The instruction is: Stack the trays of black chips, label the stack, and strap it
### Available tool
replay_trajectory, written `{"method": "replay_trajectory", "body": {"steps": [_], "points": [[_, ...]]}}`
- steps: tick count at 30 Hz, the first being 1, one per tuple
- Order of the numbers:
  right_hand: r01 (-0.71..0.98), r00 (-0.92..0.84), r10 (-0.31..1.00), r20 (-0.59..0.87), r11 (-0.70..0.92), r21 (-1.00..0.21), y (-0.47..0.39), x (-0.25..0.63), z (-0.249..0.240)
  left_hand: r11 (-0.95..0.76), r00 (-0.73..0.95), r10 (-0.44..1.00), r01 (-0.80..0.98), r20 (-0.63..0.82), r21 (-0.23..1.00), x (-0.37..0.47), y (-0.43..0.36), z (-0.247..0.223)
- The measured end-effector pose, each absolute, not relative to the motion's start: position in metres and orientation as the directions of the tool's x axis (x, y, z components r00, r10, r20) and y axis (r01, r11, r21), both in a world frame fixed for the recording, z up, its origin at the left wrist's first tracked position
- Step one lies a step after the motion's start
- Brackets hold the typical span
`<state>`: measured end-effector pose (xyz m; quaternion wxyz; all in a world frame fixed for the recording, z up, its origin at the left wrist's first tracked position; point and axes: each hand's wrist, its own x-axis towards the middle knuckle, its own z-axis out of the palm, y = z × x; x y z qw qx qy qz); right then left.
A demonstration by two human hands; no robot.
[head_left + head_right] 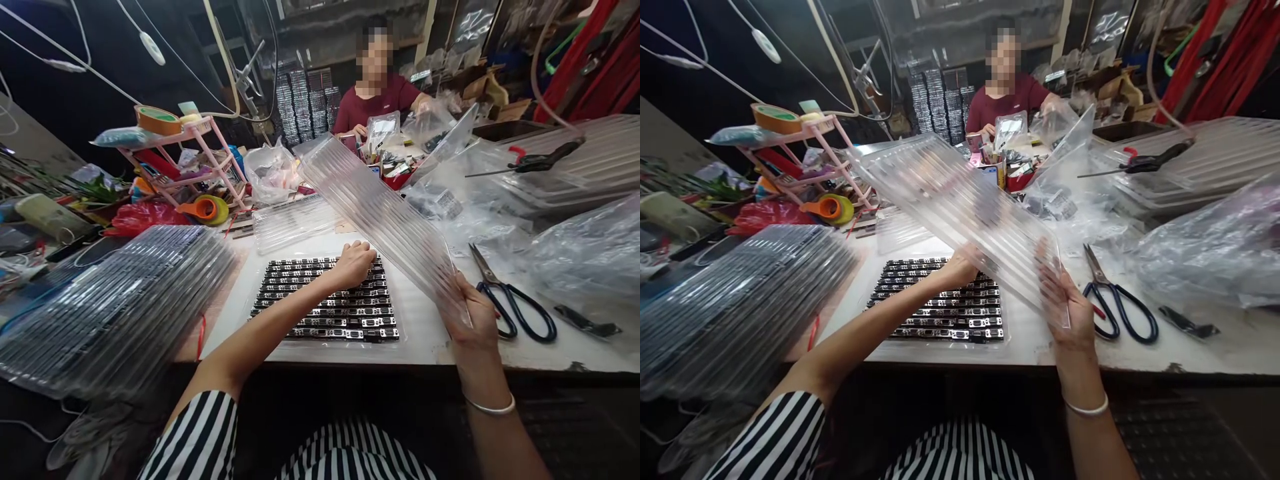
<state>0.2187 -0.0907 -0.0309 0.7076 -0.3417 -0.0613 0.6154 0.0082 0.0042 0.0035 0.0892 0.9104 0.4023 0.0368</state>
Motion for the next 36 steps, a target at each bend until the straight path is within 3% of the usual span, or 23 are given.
{"method": "replay_trajectory", "body": {"steps": [12, 18, 24, 27, 31, 36], "points": [[-0.782, 0.225, 0.944, -0.241, 0.027, -0.623, -0.09, 0.223, -0.037, -0.686, 0.705, 0.709, 0.695, -0.019, 0.214, 0.024, 0.008, 0.006], [-0.798, 0.242, 0.915, -0.323, -0.003, -0.603, -0.091, 0.222, -0.03, -0.63, 0.657, 0.754, 0.726, -0.007, 0.275, 0.02, 0.002, 0.011], [-0.802, 0.296, 0.877, -0.377, 0.014, -0.598, -0.092, 0.214, -0.017, -0.553, 0.558, 0.822, 0.733, 0.115, 0.397, -0.033, -0.063, 0.046], [-0.794, 0.326, 0.87, -0.371, 0.039, -0.606, -0.093, 0.211, -0.014, -0.567, 0.562, 0.812, 0.696, 0.158, 0.44, -0.056, -0.106, 0.042], [-0.786, 0.343, 0.873, -0.347, 0.064, -0.615, -0.094, 0.21, -0.014, -0.592, 0.559, 0.805, 0.729, 0.201, 0.344, -0.06, -0.13, 0.016], [-0.776, 0.351, 0.868, -0.352, 0.059, -0.627, -0.094, 0.212, -0.016, -0.597, 0.603, 0.795, 0.763, 0.058, 0.248, -0.05, -0.116, 0.005]]}}
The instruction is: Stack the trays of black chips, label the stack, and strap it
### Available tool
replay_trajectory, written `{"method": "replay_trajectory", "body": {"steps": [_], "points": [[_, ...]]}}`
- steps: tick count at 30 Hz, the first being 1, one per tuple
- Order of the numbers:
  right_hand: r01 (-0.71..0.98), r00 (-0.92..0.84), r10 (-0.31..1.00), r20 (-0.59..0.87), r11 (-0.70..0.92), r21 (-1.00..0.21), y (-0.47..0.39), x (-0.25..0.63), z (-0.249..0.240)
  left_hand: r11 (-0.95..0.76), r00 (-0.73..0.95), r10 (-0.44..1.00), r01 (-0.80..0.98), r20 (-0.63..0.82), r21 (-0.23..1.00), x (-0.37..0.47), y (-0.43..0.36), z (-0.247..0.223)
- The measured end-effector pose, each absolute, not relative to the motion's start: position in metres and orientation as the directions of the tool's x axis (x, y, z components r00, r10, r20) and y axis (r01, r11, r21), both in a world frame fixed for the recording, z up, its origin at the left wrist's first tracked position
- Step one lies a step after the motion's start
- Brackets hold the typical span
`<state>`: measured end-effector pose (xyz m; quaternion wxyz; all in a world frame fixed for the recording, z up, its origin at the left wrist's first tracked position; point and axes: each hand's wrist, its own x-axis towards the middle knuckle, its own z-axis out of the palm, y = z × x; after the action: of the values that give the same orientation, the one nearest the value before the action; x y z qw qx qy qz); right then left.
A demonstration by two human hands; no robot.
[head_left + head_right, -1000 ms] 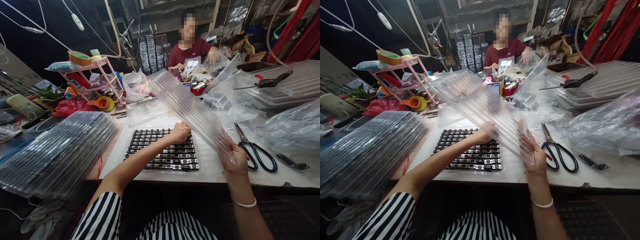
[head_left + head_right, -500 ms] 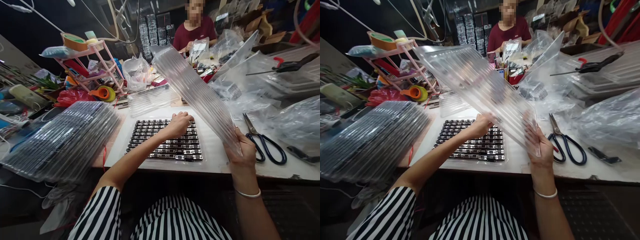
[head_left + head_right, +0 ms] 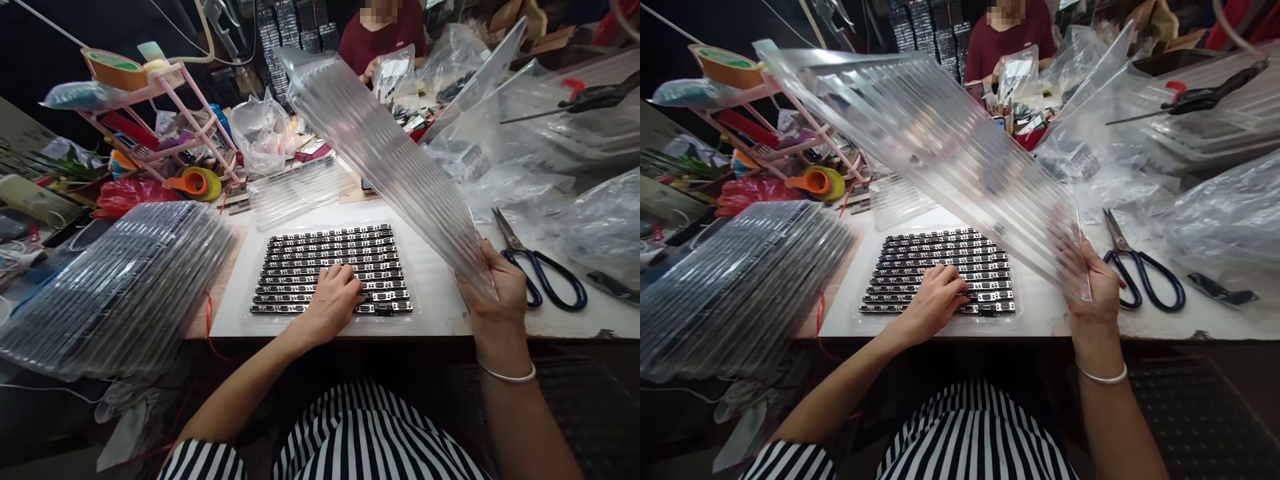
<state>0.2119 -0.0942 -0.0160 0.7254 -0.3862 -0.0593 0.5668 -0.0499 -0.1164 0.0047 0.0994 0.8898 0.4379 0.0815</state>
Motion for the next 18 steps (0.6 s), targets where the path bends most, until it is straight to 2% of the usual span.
{"method": "replay_trajectory", "body": {"steps": [4, 10, 15, 18], "points": [[-0.781, 0.341, 0.869, -0.358, 0.05, -0.623, -0.094, 0.213, -0.016, -0.595, 0.616, 0.788, 0.755, 0.014, 0.276, -0.049, -0.111, 0.005], [-0.777, 0.348, 0.864, -0.364, 0.049, -0.628, -0.093, 0.213, -0.016, -0.614, 0.62, 0.78, 0.738, 0.077, 0.279, -0.051, -0.116, 0.006], [-0.771, 0.345, 0.864, -0.367, 0.038, -0.636, -0.094, 0.212, -0.015, -0.634, 0.617, 0.767, 0.686, 0.176, 0.357, -0.044, -0.128, 0.007], [-0.771, 0.368, 0.845, -0.389, 0.044, -0.635, -0.095, 0.21, -0.011, -0.693, 0.657, 0.72, 0.656, 0.224, 0.301, -0.034, -0.135, 0.0]]}}
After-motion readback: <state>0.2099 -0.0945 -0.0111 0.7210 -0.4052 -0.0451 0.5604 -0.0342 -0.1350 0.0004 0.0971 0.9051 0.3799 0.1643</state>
